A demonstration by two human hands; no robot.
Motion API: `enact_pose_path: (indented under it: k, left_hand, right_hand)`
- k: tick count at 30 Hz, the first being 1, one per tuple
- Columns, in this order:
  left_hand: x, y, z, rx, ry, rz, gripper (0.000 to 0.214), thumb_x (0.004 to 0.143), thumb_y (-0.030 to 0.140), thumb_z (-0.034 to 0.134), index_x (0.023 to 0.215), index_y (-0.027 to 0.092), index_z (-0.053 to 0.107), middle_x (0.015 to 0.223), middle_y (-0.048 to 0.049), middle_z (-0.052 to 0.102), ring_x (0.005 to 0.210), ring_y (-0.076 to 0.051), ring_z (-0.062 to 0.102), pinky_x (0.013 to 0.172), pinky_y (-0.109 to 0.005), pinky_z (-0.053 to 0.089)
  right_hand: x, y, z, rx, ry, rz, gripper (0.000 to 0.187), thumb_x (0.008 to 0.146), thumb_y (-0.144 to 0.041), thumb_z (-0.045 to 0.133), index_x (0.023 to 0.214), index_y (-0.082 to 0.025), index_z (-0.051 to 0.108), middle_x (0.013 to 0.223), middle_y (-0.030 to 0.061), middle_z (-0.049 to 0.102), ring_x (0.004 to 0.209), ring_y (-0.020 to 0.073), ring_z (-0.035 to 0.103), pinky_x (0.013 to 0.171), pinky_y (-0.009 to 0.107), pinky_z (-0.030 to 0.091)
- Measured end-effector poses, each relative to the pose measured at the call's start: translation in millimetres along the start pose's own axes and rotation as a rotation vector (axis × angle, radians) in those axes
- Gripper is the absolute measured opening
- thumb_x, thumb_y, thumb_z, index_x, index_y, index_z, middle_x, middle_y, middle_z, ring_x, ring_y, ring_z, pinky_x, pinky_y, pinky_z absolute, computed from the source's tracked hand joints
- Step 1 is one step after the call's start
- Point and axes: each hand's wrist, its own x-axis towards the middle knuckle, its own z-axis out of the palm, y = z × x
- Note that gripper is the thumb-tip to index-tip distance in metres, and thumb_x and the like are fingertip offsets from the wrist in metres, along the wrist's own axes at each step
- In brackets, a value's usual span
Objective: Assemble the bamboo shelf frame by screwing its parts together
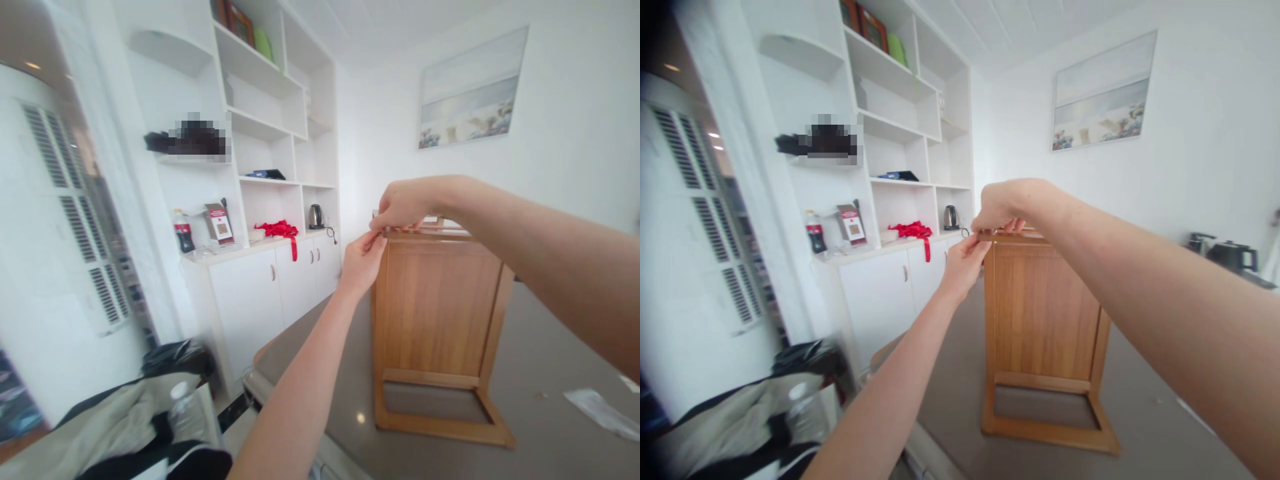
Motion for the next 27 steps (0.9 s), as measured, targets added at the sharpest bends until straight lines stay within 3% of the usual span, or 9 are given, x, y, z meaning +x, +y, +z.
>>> enact_pose_path:
  k: [6,9,13,23,27]
  left_hand:
    - [-3,-5,-5.5,-0.010,0.002,-0.026,0.033,0.076,0.025,0.064,0.107,0.015,0.065,0.103,-0.0073,0.069,0.097,-0.021,0.062,0.090,-0.036,0.044]
    - [-4,-3,-9.5,-0.006,-0.017,-0.042,0.032,0.076,0.025,0.063,0.107,0.016,0.065,0.098,-0.0066,0.070,0.093,-0.021,0.063,0.087,-0.036,0.045]
    - [-5,5,-12.7,-0.004,-0.019,-0.029,0.032,0.075,0.022,0.062,0.107,0.017,0.065,0.101,-0.0059,0.069,0.095,-0.020,0.062,0.089,-0.035,0.045]
    - [0,12,-19.4,0.023,-0.087,0.001,0.030,0.077,0.020,0.059,0.105,0.016,0.065,0.102,-0.0071,0.069,0.095,-0.021,0.062,0.087,-0.034,0.045]
    - [-1,12,-18.9,0.046,-0.044,0.037,0.030,0.078,0.018,0.057,0.107,0.017,0.061,0.101,-0.0084,0.068,0.093,-0.021,0.063,0.086,-0.034,0.046]
  right_hand:
    - [8,-15,2,-0.039,-0.115,-0.008,0.038,0.068,-0.054,0.064,0.064,-0.016,0.065,0.062,0.0036,0.061,0.064,0.0169,0.061,0.056,0.029,0.049]
    - [-1,-33,2,-0.080,-0.149,0.175,0.028,0.067,-0.043,0.068,0.064,-0.016,0.065,0.062,0.0061,0.062,0.067,0.0216,0.063,0.057,0.032,0.050]
    - [-8,-49,3,-0.109,-0.071,0.320,0.020,0.070,-0.033,0.065,0.062,-0.015,0.064,0.059,0.0079,0.062,0.059,0.0223,0.062,0.054,0.034,0.050]
    - [3,-35,-2,0.057,-0.107,0.241,0.018,0.070,-0.028,0.058,0.057,-0.016,0.060,0.053,0.0021,0.060,0.048,0.0116,0.054,0.047,0.023,0.047]
    - [3,-31,-6,0.143,-0.170,0.187,0.015,0.070,-0.027,0.060,0.060,-0.016,0.061,0.058,0.0027,0.062,0.052,0.0116,0.056,0.049,0.022,0.047]
